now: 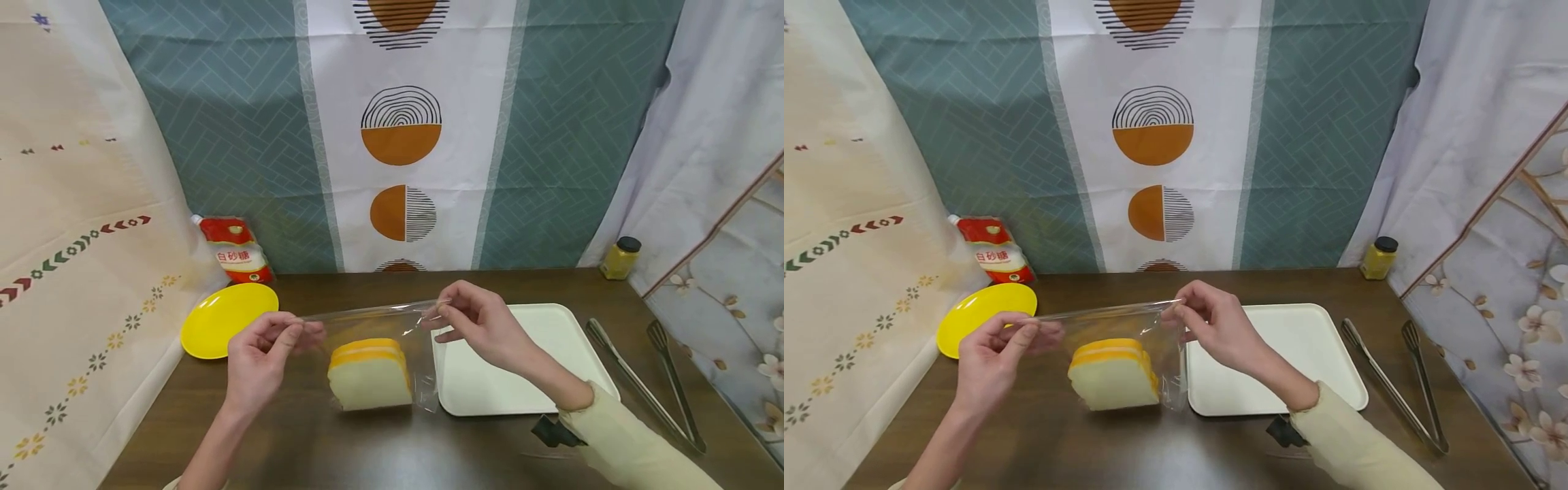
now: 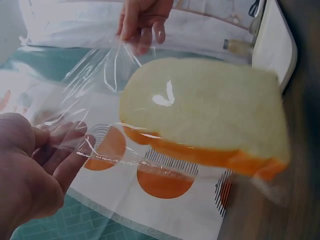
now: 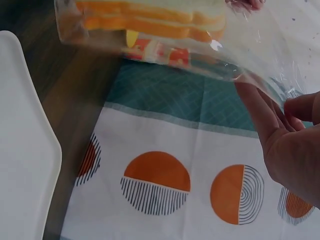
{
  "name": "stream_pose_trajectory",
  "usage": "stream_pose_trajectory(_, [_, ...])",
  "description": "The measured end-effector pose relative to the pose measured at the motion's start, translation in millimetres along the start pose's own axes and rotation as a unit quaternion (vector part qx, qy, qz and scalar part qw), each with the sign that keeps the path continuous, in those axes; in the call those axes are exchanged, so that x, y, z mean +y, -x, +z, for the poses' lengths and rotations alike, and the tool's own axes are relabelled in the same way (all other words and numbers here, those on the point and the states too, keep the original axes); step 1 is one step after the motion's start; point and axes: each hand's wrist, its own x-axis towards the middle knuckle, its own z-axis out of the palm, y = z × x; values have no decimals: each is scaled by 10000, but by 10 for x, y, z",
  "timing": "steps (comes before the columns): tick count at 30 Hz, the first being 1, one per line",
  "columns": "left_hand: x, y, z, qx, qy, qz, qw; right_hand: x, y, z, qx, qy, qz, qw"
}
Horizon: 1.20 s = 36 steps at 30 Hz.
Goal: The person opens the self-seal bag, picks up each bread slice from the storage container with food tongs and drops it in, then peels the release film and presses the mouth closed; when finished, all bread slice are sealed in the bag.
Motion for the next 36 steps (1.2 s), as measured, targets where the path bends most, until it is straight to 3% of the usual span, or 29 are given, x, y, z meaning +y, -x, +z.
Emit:
stream_pose_trajectory(7, [-28,-15,-59,-123,-3,-201,9997,11,-27,19,-131,-143,217,9996])
stream_pose_trajectory(14, [-39,-30,-85,-58,-309,-269,9991,31,-56,35,74,105,118,9998])
stream_pose_trajectory(20, [-57,-31,-112,-33,-251,-322,9992,72,-61,59,-66,-14,234,9997])
stream_pose_trajectory(24, [-82,-61,-147,28,-421,-802,9959,143,-107,75,-143,-223,382,9989])
stream_pose_trajectory(28, [-191,-133,-212,77,-744,-1577,9847,298,-200,107,-195,-387,683,9967])
stream_pose_trajectory(31, [-333,-222,-270,20,-648,-2014,9774,468,-295,130,-124,-302,845,9959])
stream_pose_trajectory(36, [-578,-452,-310,17,-590,-2326,9708,719,-535,133,105,-119,1008,9948])
